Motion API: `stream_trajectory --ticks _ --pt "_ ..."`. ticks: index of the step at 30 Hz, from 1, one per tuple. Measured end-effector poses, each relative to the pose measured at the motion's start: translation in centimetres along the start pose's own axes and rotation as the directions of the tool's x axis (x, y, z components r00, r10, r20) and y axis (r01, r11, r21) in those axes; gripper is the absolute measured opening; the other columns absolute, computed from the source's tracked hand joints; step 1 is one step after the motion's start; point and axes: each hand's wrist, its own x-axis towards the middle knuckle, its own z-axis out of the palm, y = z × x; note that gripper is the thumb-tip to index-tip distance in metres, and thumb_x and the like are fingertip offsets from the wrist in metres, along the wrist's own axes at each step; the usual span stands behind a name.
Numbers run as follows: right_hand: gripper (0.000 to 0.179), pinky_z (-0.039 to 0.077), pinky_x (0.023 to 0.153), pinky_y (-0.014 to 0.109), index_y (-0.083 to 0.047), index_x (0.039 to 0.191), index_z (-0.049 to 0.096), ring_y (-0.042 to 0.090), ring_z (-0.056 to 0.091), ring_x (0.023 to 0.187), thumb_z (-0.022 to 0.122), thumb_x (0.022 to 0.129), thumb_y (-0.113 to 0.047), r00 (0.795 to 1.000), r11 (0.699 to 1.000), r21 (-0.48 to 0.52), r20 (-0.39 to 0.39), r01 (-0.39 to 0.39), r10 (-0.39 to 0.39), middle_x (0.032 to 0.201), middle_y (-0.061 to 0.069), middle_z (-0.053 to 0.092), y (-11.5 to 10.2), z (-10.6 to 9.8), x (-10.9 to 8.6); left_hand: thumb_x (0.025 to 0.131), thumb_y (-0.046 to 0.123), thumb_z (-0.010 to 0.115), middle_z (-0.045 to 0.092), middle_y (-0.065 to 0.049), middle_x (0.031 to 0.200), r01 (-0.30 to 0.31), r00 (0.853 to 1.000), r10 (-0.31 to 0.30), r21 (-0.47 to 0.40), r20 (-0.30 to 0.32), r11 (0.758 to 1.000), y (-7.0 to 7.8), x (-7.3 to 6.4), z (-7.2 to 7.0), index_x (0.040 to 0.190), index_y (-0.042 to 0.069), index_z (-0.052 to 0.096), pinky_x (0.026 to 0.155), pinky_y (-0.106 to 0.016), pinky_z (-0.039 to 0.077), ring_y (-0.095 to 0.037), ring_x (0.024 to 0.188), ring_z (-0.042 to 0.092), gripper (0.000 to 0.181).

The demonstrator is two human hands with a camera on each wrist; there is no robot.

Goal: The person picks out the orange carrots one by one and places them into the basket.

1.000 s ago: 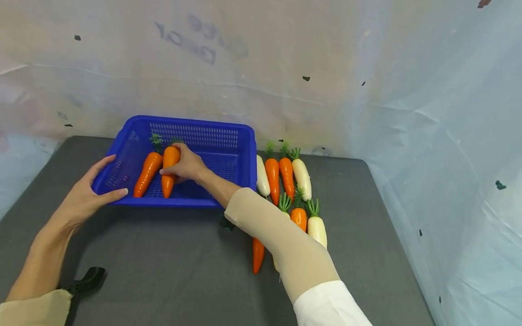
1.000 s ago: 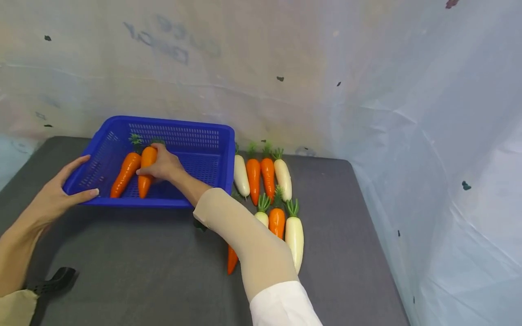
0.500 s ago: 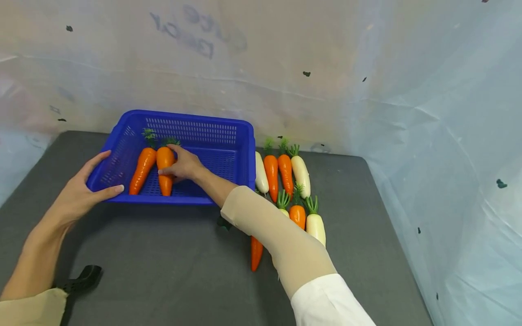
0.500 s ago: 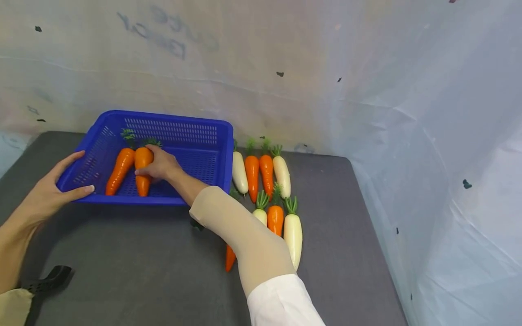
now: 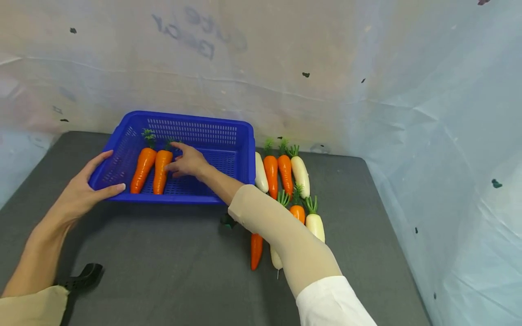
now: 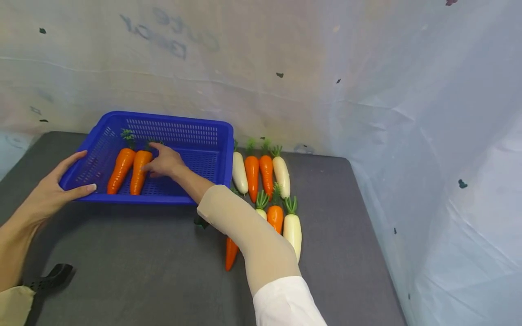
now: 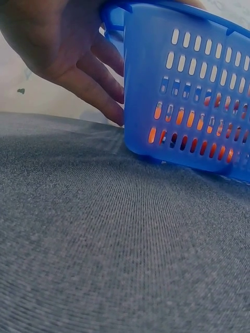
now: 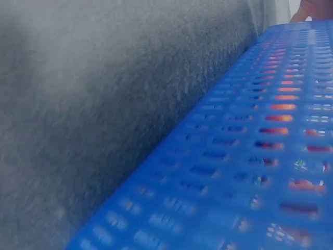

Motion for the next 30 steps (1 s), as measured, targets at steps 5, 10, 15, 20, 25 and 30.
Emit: stream_trajectory --ticks 5,10,15,20,25,30 --pt "0.072 0.059 0.079 0.037 -0.021 0.151 0.044 0.031 0.068 0.102 0.075 0.088 -0.005 0.998 0.997 -0.048 0.008 0.056 -0.055 0.134 0.019 0.056 -0.4 -1.0 -0.9 0.098 0.029 0.064 -0.01 -0.03 0.161 -0.002 1.0 0.002 0.005 -0.007 1.0 0.0 0.1 -0.1 0.156 0.047 -0.001 0.101 -0.081 0.014 -0.066 0.135 0.011 0.089" --pt "0.069 0.059 0.079 0.037 -0.021 0.149 0.045 0.031 0.068 0.102 0.076 0.089 -0.01 0.994 0.991 -0.072 0.021 0.11 -0.109 0.132 0.013 0.058 -0.9 -1.9 -2.3 0.098 0.03 0.063 -0.012 -0.029 0.161 0.007 1.0 -0.007 0.002 -0.002 1.0 0.0 0.1 -0.2 0.156 0.048 -0.002 0.101 -0.081 0.014 -0.066 0.135 0.01 0.089" --pt "0.066 0.059 0.08 0.035 -0.024 0.147 0.047 0.03 0.07 0.097 0.076 0.089 -0.014 0.986 0.978 -0.126 0.039 0.168 -0.165 0.128 0.007 0.06 -1.3 -2.9 -3.8 0.098 0.031 0.063 -0.012 -0.029 0.161 0.017 1.0 -0.017 0.003 -0.01 1.0 -0.1 0.0 -0.2 0.155 0.048 -0.003 0.101 -0.081 0.013 -0.066 0.136 0.008 0.089" --pt "0.064 0.058 0.08 0.034 -0.024 0.146 0.048 0.024 0.069 0.095 0.076 0.089 -0.016 0.979 0.969 -0.14 0.047 0.202 -0.197 0.124 0.003 0.06 -1.5 -4.0 -5.3 0.098 0.031 0.063 -0.013 -0.029 0.161 0.015 1.0 -0.015 -0.001 -0.009 1.0 0.0 -0.1 -0.2 0.155 0.048 -0.003 0.101 -0.081 0.013 -0.066 0.136 0.006 0.089" --pt "0.063 0.058 0.083 0.033 -0.022 0.147 0.046 0.015 0.068 0.096 0.074 0.091 -0.015 0.966 0.961 -0.108 0.078 0.254 -0.246 0.125 0.003 0.058 -1.6 -5.8 -6.6 0.098 0.031 0.063 -0.014 -0.029 0.16 0.015 1.0 -0.015 -0.004 -0.014 1.0 0.2 0.0 -0.1 0.155 0.048 -0.003 0.101 -0.081 0.012 -0.066 0.137 0.005 0.089" --pt "0.061 0.057 0.086 0.032 -0.025 0.147 0.045 0.014 0.066 0.101 0.071 0.093 -0.017 0.961 0.956 -0.101 0.068 0.275 -0.269 0.128 0.003 0.058 -1.5 -7.9 -8.1 0.098 0.031 0.064 -0.013 -0.029 0.16 0.015 1.0 -0.015 0.002 -0.008 1.0 0.1 -0.1 0.0 0.155 0.048 -0.003 0.101 -0.081 0.013 -0.066 0.136 0.007 0.09"
